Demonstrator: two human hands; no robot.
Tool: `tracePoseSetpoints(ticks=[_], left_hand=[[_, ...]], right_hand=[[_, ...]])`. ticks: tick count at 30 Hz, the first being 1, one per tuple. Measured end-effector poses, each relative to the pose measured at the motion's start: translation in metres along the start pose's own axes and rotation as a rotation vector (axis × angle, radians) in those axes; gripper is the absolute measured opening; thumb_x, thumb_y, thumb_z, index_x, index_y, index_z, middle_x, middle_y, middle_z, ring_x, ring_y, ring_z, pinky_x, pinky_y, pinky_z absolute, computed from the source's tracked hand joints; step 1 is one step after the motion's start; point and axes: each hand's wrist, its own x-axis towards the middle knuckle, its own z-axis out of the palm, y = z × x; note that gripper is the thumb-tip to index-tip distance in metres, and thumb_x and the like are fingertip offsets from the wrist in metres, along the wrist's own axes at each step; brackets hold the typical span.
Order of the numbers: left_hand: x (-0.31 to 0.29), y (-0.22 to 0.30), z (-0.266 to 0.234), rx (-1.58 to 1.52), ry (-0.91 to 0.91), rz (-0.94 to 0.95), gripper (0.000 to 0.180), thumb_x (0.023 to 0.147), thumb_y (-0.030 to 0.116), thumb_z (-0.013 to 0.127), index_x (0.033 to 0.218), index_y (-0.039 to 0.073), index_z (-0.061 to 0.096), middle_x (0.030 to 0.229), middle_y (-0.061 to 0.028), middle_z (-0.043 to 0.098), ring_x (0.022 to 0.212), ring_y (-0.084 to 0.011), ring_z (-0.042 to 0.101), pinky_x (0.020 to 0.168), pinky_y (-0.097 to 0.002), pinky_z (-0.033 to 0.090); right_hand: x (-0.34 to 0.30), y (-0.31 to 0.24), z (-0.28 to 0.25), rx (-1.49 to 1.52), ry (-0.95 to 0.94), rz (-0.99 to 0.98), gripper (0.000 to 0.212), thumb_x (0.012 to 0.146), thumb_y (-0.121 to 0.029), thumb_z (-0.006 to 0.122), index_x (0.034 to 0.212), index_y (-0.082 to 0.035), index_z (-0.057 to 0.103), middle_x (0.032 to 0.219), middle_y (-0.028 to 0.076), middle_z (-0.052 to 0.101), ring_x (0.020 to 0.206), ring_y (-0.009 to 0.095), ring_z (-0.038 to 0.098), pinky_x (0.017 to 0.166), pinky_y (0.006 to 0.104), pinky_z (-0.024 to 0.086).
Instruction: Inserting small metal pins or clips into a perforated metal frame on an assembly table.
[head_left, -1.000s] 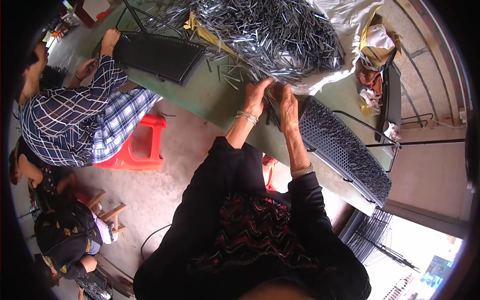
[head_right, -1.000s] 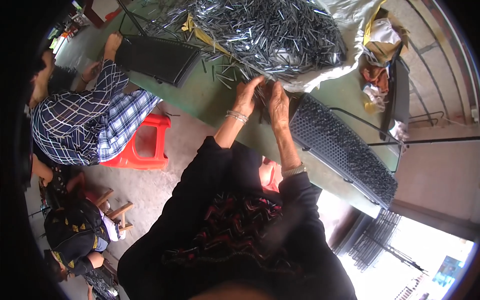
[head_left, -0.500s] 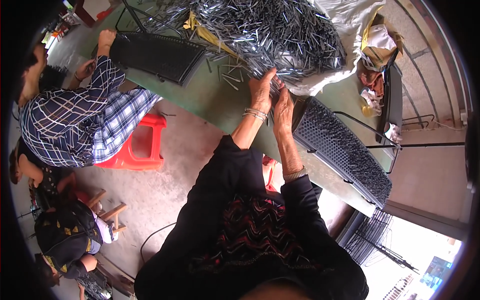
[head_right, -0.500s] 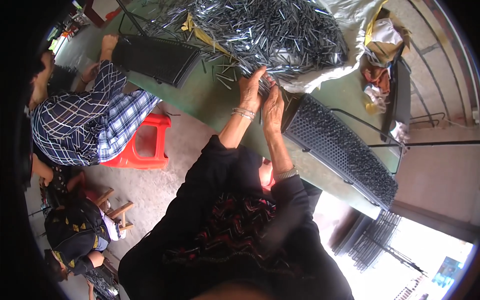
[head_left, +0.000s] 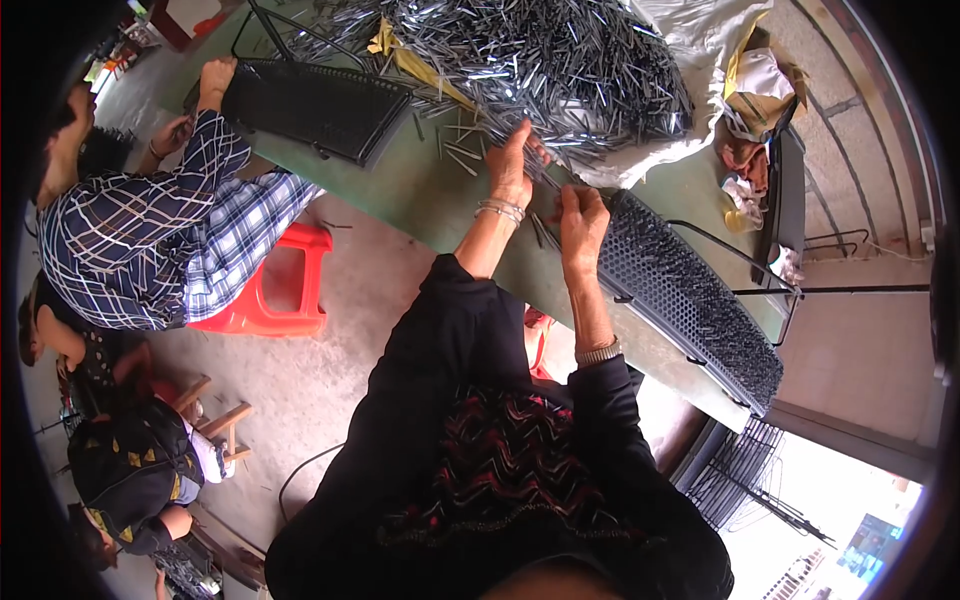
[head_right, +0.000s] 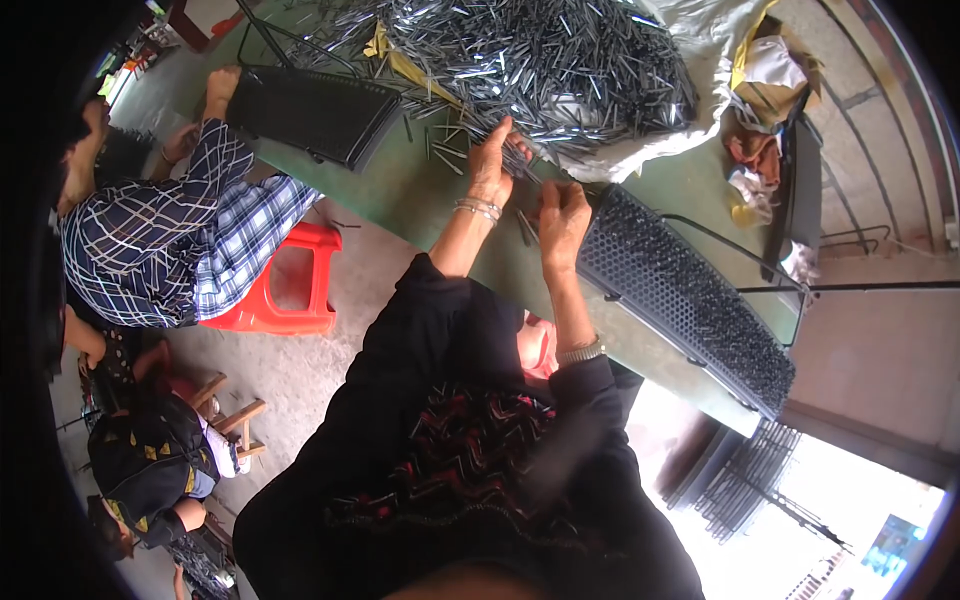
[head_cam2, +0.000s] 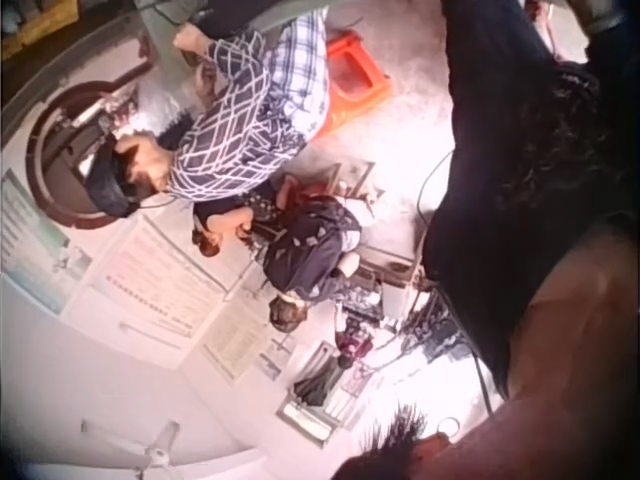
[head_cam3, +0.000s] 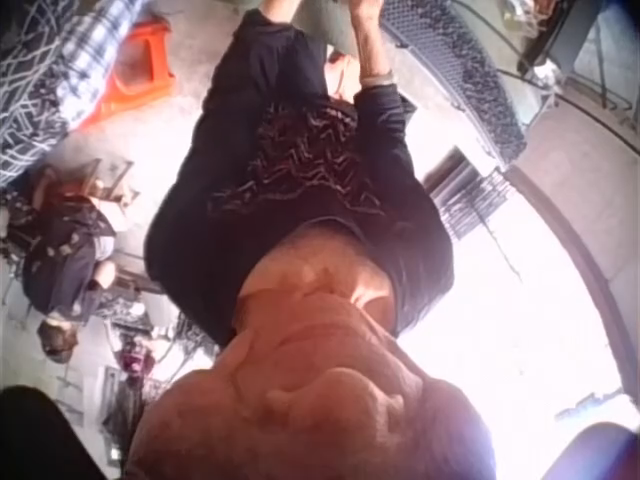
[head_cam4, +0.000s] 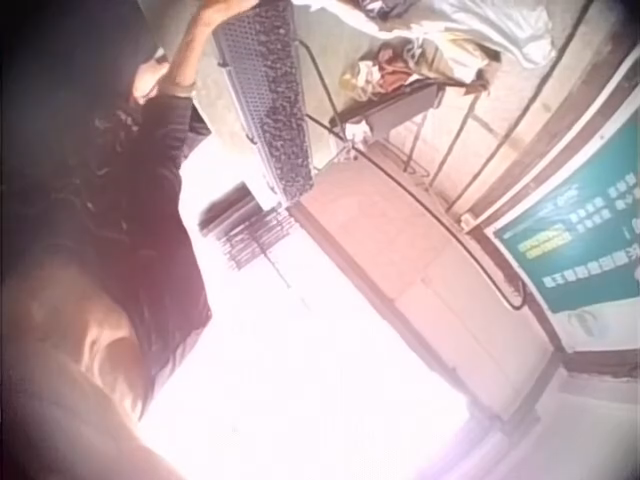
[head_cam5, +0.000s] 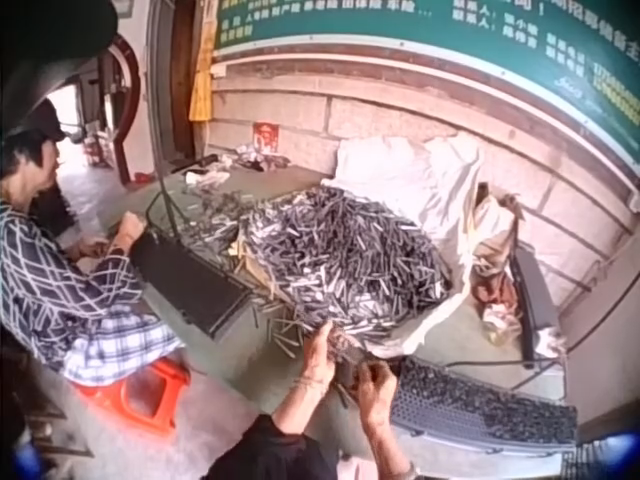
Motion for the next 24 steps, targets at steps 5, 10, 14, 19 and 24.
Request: tracePoseSetpoints(ticks=[5, 10, 14, 19, 24], left_hand=[[0.013, 0.020, -0.012, 0.064, 0.036, 0.058, 0.021, 0.080, 0.020, 0.072, 0.075, 0.006, 0.057, 0.064, -0.0030, 0.055, 0.053, -0.0146, 0.052, 0.048, -0.0303, 0.045], [0.012, 0.040, -0.026, 0.116, 0.062, 0.146, 0.018, 0.077, 0.015, 0.073, 0.078, 0.004, 0.058, 0.059, -0.0027, 0.054, 0.046, -0.0138, 0.049, 0.040, -0.0296, 0.041], [0.000, 0.046, -0.030, 0.172, 0.065, 0.157, 0.018, 0.077, 0.014, 0.073, 0.078, 0.005, 0.058, 0.059, -0.0026, 0.054, 0.045, -0.0129, 0.049, 0.039, -0.0286, 0.040], [-0.021, 0.045, -0.030, 0.217, 0.059, 0.162, 0.017, 0.077, 0.015, 0.073, 0.078, 0.005, 0.058, 0.060, -0.0026, 0.054, 0.046, -0.0129, 0.050, 0.039, -0.0284, 0.041], [-0.032, 0.044, -0.036, 0.202, 0.063, 0.110, 0.019, 0.077, 0.016, 0.074, 0.080, 0.004, 0.060, 0.062, -0.0027, 0.055, 0.049, -0.0138, 0.052, 0.044, -0.0287, 0.044]], right_hand=[[-0.014, 0.011, 0.000, -0.371, 0.098, -0.271, 0.013, 0.088, -0.008, 0.054, 0.082, 0.003, 0.054, 0.071, 0.012, 0.059, 0.059, 0.019, 0.057, 0.054, 0.0321, 0.047], [-0.028, 0.026, 0.002, -0.692, 0.073, -0.496, 0.005, 0.089, -0.006, 0.051, 0.088, -0.001, 0.049, 0.082, 0.021, 0.058, 0.074, 0.040, 0.058, 0.066, 0.0451, 0.047], [-0.031, 0.027, 0.001, -1.099, -0.069, -0.354, 0.010, 0.090, -0.010, 0.051, 0.095, -0.003, 0.047, 0.090, 0.023, 0.057, 0.071, 0.038, 0.062, 0.063, 0.0483, 0.050], [-0.030, 0.012, 0.001, -1.315, -0.195, -0.317, 0.028, 0.092, -0.028, 0.050, 0.098, -0.001, 0.053, 0.093, 0.026, 0.055, 0.070, 0.040, 0.063, 0.061, 0.0477, 0.051], [-0.026, -0.003, 0.015, -1.352, -0.218, -0.260, 0.058, 0.084, -0.053, 0.055, 0.101, 0.002, 0.056, 0.096, 0.027, 0.053, 0.074, 0.041, 0.063, 0.064, 0.0458, 0.052]])
